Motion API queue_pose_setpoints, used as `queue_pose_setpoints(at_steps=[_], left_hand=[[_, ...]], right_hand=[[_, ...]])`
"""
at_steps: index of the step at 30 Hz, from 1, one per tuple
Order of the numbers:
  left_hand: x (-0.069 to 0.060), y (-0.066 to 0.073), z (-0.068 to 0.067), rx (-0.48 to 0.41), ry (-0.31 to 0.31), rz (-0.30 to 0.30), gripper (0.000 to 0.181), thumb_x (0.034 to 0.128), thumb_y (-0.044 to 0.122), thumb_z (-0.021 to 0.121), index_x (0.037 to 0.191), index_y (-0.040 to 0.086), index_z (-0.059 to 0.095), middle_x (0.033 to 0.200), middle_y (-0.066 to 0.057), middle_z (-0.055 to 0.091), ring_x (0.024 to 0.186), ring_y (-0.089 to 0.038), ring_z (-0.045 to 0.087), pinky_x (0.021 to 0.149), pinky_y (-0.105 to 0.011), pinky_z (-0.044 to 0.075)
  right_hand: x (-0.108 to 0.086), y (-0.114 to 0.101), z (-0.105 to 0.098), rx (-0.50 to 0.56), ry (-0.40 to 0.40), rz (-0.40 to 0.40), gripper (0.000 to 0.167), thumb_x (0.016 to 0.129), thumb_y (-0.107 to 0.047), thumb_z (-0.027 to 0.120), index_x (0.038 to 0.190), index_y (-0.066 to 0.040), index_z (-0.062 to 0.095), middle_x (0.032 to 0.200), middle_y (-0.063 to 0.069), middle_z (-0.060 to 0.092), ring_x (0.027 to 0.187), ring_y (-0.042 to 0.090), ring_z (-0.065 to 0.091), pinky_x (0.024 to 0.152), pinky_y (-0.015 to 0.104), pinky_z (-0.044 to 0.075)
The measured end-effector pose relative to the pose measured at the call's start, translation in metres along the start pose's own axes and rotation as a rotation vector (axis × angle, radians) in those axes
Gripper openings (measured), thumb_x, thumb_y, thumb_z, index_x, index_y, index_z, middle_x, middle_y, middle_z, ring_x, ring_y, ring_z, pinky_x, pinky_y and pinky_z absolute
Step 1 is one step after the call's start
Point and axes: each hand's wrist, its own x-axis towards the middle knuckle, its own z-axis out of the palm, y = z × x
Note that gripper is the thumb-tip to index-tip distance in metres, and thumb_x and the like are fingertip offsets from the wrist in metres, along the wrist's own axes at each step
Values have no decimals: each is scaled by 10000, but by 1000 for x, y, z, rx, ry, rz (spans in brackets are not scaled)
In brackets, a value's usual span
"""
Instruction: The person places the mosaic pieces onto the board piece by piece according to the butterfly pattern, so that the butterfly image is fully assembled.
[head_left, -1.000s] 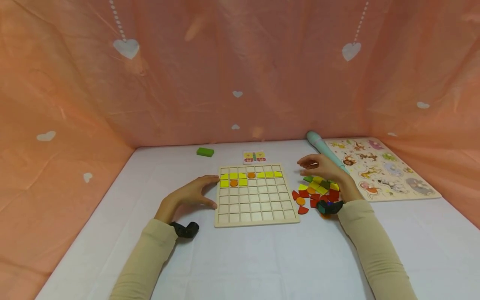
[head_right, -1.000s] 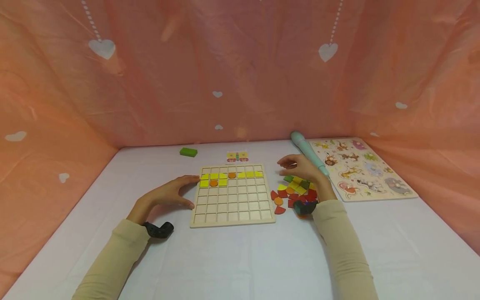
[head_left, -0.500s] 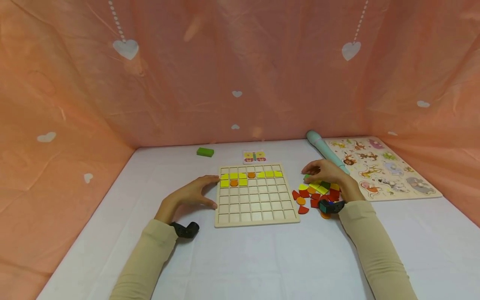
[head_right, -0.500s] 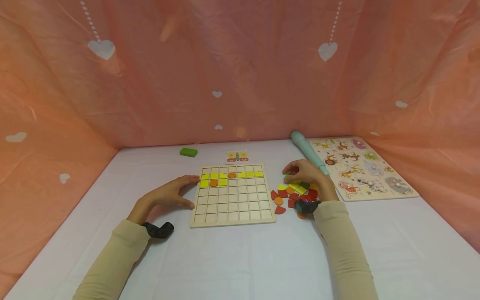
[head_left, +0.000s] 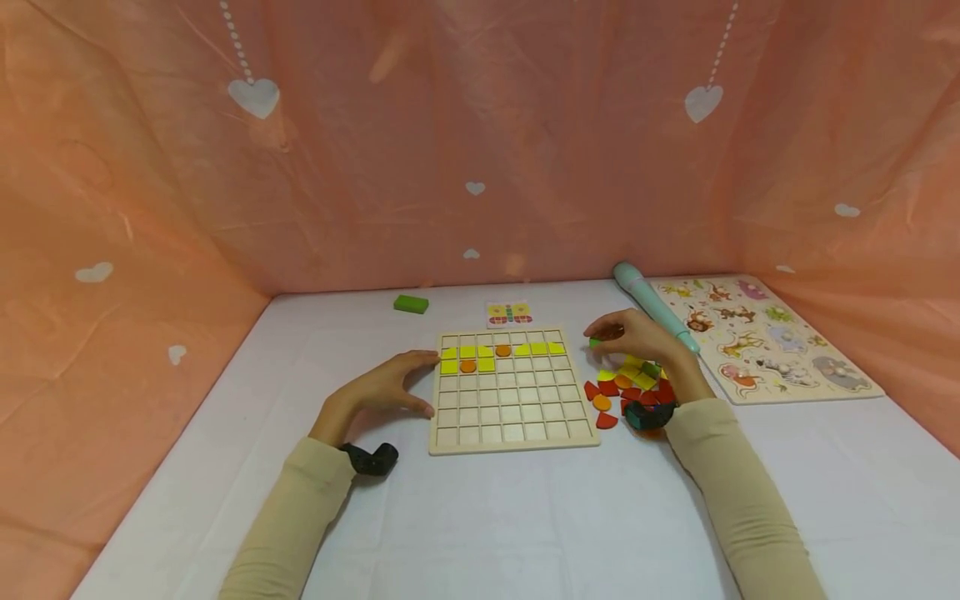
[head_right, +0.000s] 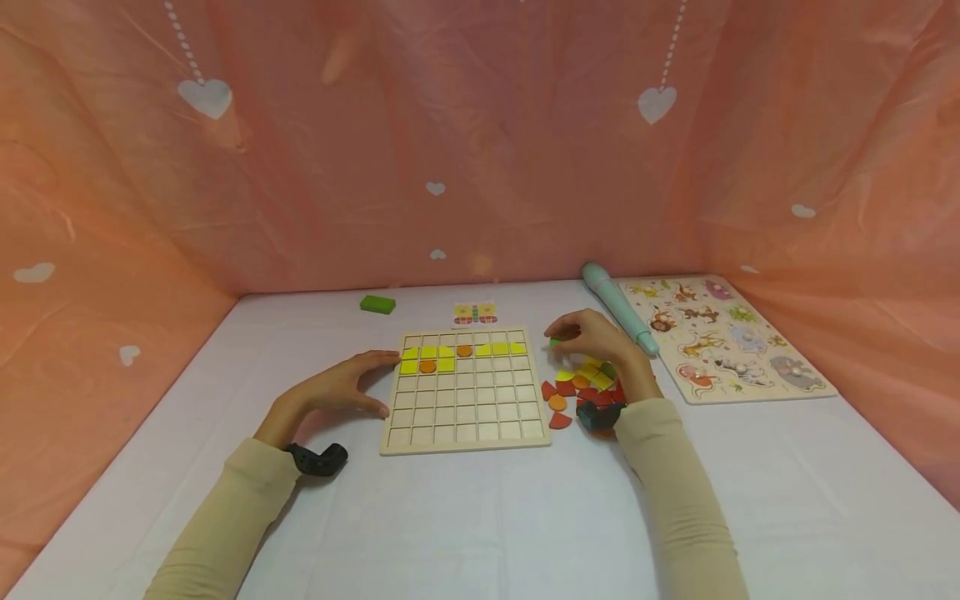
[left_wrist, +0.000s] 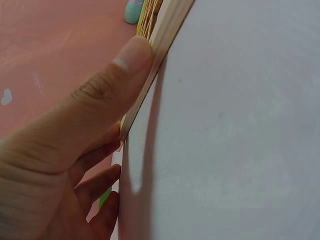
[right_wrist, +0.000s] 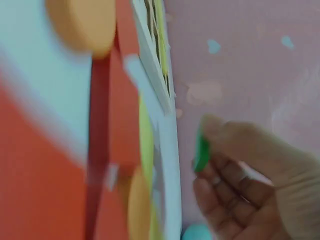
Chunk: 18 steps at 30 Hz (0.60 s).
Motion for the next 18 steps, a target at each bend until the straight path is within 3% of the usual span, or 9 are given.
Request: queue_pose_setpoints(at_steps=[5,12,18], left_hand=[[0,0,1,-7,-2,0,921,676,338,830,1419,46,370,1489,-141,313,1390,-328,217,1134,-482,179],[0,0,1,-12,1,-14,928,672,342,832,1423,58,368,1492,-128,312,1393,-317,215,1137,-475,177],[1,0,1,-5,4,-11,926,675,347,829,1422,51,368,1491,-128,314,1393,-316,217,1137,-474,174]], right_hand=[[19,-29,13,25,13,-97,281,817,-78,709,1065,46,663,1028,151,674,932,263,619,856,377,517],[43,-65,37,112,1,-166,288,819,-44,700,1081,64,646,1076,224,636,955,284,608,877,389,514],[56,-74,59,107,-37,-185,269,817,-24,692,1065,69,643,1039,174,640,956,280,610,873,369,517]])
